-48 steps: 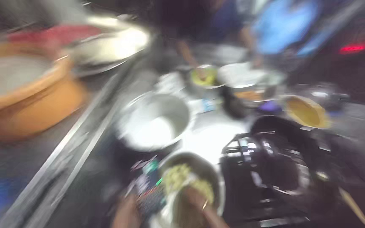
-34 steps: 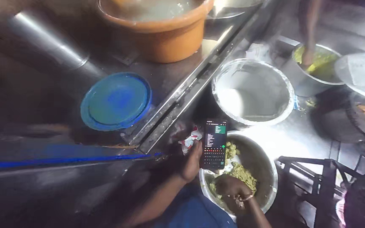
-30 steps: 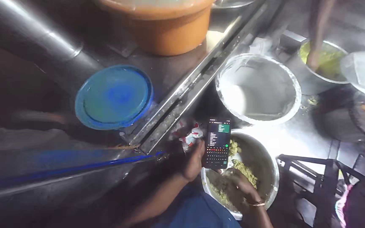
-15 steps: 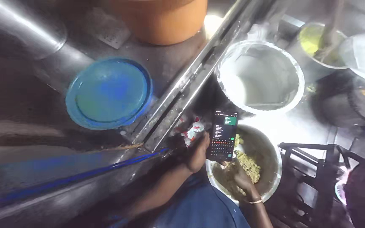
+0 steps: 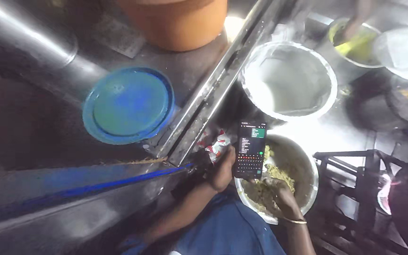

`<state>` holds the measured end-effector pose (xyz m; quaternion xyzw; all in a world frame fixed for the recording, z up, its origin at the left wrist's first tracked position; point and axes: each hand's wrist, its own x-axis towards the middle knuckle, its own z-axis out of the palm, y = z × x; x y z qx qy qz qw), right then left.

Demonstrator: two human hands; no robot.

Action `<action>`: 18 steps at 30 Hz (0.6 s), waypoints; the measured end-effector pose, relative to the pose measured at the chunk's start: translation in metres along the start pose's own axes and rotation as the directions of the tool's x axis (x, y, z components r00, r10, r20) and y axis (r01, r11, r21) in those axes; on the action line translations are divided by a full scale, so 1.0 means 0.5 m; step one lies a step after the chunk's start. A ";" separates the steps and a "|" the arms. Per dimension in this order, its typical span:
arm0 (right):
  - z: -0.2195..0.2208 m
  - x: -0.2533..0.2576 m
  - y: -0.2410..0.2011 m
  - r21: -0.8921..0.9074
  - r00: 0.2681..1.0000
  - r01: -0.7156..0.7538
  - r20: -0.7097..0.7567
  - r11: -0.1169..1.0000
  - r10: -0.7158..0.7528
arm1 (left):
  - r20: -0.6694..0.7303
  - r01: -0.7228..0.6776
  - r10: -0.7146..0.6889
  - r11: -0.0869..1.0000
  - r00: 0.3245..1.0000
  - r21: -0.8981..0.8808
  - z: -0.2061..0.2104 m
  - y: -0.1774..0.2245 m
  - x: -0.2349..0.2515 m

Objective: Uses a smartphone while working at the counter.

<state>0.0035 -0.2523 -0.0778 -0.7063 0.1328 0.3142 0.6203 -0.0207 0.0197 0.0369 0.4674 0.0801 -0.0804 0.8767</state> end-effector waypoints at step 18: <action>0.082 0.042 0.034 -0.832 0.935 0.230 0.334 0.505 0.124 | -0.070 0.085 -0.079 0.993 0.994 0.080 0.013 0.010 -0.019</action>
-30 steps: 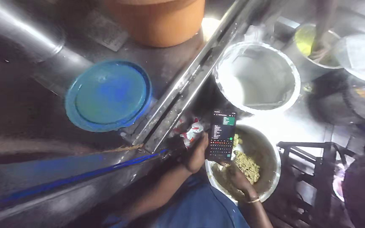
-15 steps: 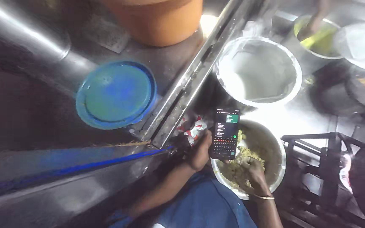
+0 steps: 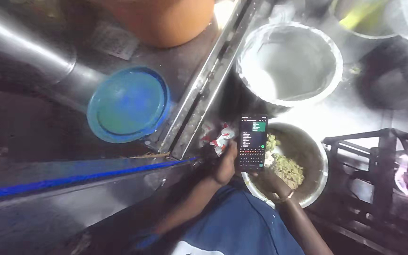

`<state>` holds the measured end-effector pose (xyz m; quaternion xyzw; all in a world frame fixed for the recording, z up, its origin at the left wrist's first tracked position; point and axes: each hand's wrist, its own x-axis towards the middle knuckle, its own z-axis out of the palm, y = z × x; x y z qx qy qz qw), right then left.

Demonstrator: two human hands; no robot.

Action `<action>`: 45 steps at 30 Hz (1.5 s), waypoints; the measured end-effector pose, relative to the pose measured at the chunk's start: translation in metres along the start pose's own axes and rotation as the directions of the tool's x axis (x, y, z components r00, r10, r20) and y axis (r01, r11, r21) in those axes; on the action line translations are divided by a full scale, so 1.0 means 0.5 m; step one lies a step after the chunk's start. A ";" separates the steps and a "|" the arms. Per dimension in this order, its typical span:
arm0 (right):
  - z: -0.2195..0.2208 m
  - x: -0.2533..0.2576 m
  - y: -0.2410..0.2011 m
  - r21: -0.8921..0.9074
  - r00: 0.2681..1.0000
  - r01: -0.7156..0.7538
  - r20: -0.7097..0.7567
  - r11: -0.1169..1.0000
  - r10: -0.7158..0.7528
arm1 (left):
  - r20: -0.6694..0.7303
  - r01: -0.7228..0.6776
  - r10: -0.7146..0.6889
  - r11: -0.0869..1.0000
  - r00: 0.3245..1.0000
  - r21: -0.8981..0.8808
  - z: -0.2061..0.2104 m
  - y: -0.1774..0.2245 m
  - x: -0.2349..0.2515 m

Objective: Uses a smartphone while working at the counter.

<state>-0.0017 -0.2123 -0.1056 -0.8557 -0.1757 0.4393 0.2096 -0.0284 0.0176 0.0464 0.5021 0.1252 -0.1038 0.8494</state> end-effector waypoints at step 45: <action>-0.022 -0.060 -0.051 -0.203 0.958 -0.038 0.271 0.978 0.093 | -0.120 -0.171 0.188 0.975 0.975 0.140 0.049 -0.008 -0.012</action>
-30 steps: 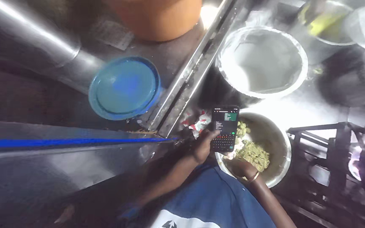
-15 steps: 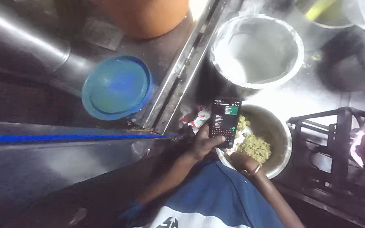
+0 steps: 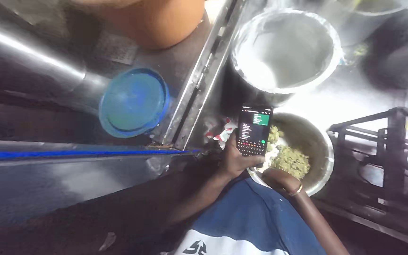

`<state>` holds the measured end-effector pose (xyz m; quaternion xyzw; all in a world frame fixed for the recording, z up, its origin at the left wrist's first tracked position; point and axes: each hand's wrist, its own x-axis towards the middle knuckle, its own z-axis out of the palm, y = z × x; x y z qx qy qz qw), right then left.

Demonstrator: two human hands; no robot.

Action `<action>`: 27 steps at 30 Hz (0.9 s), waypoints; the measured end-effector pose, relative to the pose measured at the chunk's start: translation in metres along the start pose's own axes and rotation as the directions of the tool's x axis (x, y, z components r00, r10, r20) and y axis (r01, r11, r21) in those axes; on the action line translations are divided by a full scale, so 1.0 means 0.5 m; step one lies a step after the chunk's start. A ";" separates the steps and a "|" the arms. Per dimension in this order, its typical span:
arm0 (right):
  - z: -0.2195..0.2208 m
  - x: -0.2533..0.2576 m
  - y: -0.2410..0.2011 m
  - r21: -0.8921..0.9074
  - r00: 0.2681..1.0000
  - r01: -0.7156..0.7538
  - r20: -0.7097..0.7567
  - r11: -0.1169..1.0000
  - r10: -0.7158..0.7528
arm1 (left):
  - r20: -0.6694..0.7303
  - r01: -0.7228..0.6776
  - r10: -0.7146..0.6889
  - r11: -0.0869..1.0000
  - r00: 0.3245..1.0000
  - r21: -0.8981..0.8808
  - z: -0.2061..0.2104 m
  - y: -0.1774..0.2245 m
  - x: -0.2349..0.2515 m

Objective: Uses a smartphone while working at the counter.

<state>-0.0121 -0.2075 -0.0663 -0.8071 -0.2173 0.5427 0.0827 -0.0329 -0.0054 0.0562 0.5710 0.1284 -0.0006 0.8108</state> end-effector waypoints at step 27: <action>-0.019 -0.010 0.010 -0.019 0.999 0.012 0.031 1.000 -0.011 | 0.306 0.039 0.024 0.979 0.952 -0.198 -0.034 -0.022 -0.014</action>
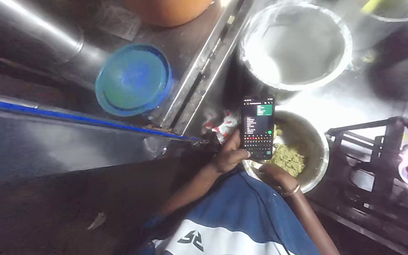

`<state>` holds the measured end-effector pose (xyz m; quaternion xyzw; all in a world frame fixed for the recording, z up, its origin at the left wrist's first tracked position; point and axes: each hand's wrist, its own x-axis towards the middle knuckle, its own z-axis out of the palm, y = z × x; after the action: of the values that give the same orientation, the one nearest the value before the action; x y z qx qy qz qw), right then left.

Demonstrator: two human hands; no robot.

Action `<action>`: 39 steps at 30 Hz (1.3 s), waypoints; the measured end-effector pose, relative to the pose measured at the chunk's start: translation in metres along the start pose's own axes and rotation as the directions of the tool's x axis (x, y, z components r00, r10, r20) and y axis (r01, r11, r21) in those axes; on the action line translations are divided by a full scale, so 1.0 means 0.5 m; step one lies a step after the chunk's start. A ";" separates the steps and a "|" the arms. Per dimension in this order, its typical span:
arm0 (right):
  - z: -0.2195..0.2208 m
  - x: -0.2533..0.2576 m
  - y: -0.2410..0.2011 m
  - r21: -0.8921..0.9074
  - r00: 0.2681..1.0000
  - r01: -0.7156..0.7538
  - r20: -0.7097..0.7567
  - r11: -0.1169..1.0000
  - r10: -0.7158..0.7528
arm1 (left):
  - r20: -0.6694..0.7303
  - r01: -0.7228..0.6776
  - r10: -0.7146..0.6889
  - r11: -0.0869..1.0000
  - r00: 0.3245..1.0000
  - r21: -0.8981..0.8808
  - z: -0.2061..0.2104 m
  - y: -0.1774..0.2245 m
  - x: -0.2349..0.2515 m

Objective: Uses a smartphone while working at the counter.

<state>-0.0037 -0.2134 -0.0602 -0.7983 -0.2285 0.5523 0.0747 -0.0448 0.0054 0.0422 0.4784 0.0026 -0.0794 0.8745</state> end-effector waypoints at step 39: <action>0.022 0.004 0.051 -0.108 0.987 0.135 -0.074 0.985 -0.143 | -0.325 -0.010 0.048 0.993 0.945 0.118 0.025 0.004 0.009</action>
<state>-0.0057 -0.2367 -0.0755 -0.8051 -0.3085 0.5001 0.0810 -0.0408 -0.0044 0.0502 0.5342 0.1361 0.0139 0.8342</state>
